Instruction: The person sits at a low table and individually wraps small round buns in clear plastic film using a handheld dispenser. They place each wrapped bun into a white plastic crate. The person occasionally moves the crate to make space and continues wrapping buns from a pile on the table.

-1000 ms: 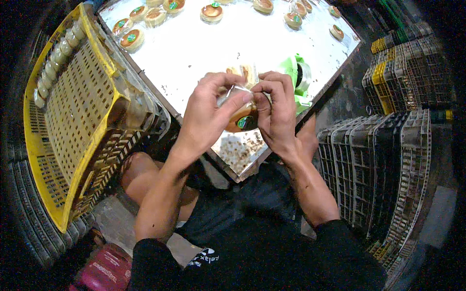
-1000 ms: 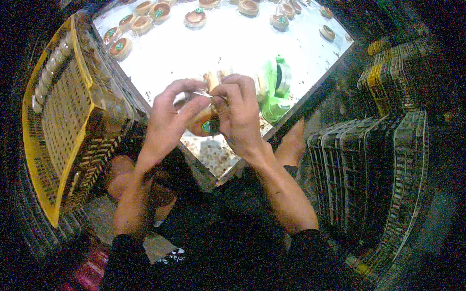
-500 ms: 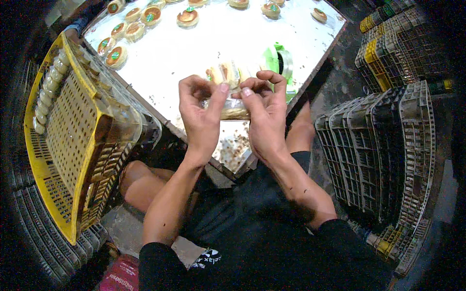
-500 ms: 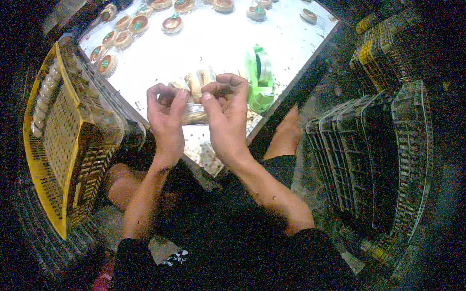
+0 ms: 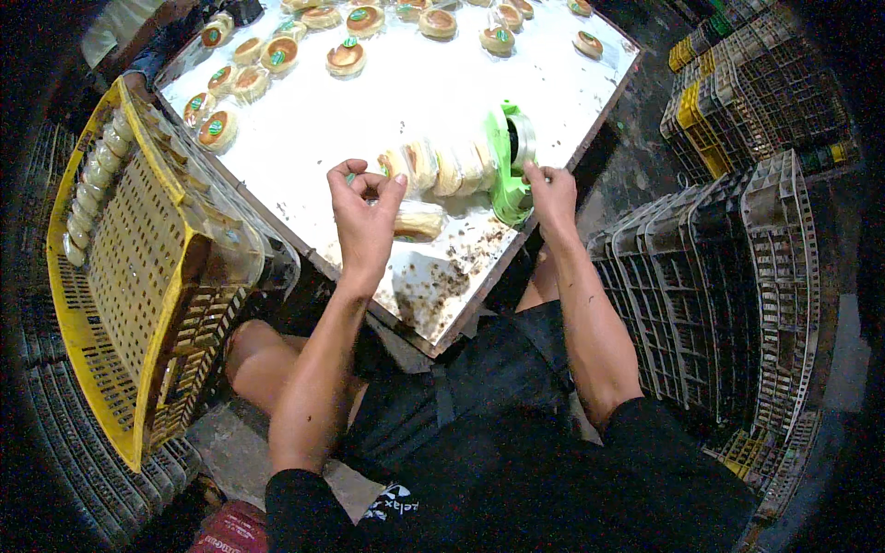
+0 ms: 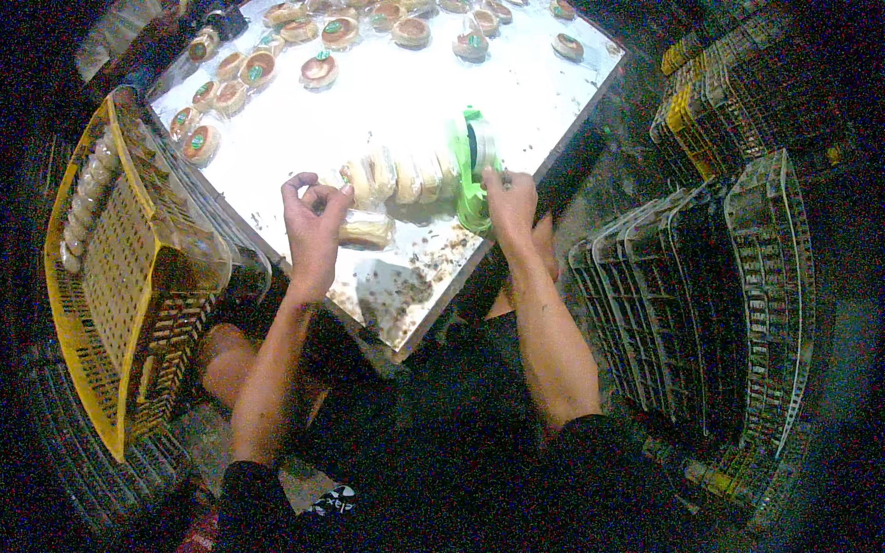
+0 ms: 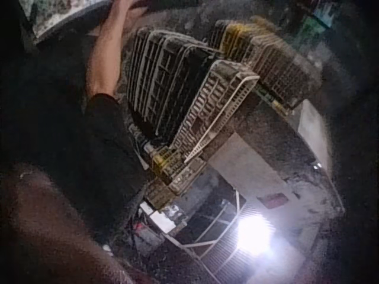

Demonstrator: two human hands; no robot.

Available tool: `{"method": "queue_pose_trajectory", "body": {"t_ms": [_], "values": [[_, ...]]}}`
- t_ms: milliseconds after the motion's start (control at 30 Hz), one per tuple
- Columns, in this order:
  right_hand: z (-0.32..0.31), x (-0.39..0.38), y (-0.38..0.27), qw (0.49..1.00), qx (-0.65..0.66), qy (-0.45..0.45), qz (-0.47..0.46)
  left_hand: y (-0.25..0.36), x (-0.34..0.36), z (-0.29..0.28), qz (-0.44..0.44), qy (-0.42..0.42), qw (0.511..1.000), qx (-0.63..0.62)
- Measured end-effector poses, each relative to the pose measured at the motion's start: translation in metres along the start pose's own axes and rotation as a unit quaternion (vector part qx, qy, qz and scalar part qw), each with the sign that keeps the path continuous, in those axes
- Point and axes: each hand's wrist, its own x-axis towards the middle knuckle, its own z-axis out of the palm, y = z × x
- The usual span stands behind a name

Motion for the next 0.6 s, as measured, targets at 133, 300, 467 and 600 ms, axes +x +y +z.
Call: {"method": "queue_pose_trajectory", "body": {"t_ms": [133,300,467,600], "values": [[0.005,0.003,0.010,0.990,-0.023,0.099,-0.096,-0.014,0.003,-0.001,0.006,-0.010,1.000,0.019],[-0.016,-0.072,0.006,0.987,0.097,-0.031,0.125,-0.028,0.000,0.002,-0.063,0.018,0.998,-0.002],[0.042,-0.116,-0.083,0.937,0.328,-0.105,-0.055,-0.022,-0.001,-0.003,-0.056,0.046,0.997,0.023],[0.070,-0.120,-0.105,0.935,0.326,-0.140,-0.007,0.004,-0.007,-0.004,0.028,0.062,0.993,0.098]]}}
